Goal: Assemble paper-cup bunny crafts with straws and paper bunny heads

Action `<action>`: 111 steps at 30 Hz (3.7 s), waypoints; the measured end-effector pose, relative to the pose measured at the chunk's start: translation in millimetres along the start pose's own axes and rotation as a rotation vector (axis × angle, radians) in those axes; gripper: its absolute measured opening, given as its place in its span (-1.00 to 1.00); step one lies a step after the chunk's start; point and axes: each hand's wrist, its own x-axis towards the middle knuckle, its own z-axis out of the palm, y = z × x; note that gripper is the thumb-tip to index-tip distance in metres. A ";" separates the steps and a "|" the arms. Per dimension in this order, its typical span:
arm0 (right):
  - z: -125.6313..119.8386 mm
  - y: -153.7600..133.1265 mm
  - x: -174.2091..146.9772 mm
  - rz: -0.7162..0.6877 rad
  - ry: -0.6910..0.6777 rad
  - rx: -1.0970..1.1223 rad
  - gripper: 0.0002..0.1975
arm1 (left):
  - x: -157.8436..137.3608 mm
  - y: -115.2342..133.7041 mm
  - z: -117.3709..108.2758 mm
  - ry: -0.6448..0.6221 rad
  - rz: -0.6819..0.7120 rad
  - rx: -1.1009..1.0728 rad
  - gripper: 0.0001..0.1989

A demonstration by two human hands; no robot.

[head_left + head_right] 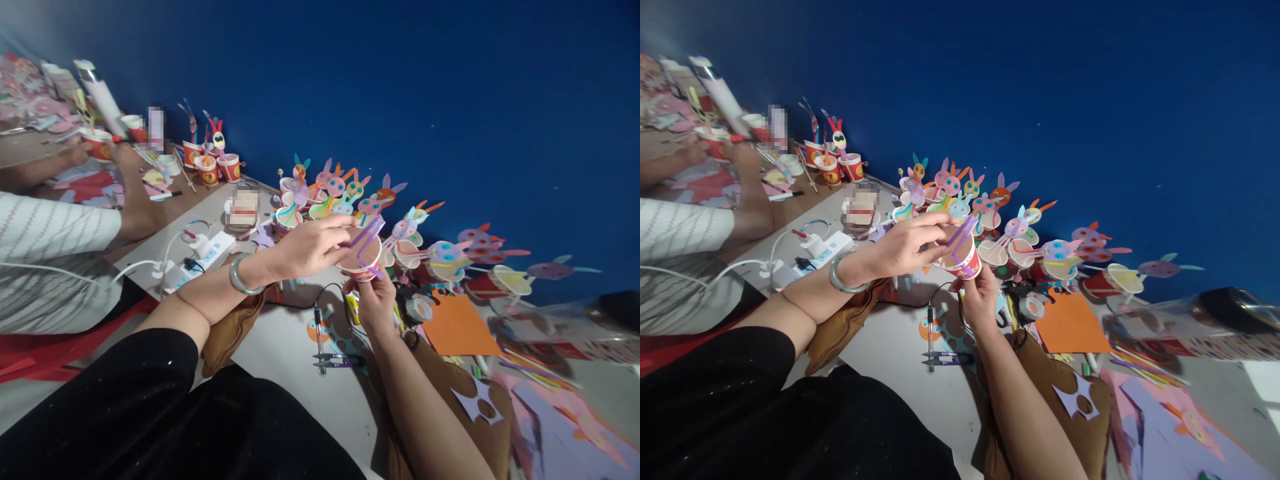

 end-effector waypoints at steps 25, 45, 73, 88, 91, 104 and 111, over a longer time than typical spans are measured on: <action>-3.7 0.3 -0.7 -0.054 -0.169 -0.125 -0.84 | 7.2 5.0 -7.4 -0.158 0.319 0.156 -0.79; -1.7 1.4 -3.7 -0.039 -0.121 -0.067 -0.65 | 6.2 -16.0 -8.1 -0.130 -0.050 -0.207 -0.81; 0.4 3.8 -3.1 -0.040 -0.123 -0.063 -0.64 | 4.5 -8.5 -4.4 -0.049 -0.108 -0.165 -0.89; 0.1 2.5 -3.7 -0.037 -0.115 -0.083 -0.62 | 5.1 -5.4 -1.4 -0.059 -0.093 -0.126 -0.83; 0.1 1.3 -3.7 -0.015 -0.106 -0.064 -0.63 | 4.2 -5.9 1.1 -0.031 -0.086 -0.095 -0.81; -2.4 1.3 -1.7 0.101 -0.115 0.054 -0.63 | 4.4 -9.6 4.2 0.032 -0.086 -0.078 -0.89; -0.9 2.7 0.0 0.168 -0.173 0.122 -0.59 | 3.7 -5.0 2.2 0.031 -0.077 -0.112 -0.87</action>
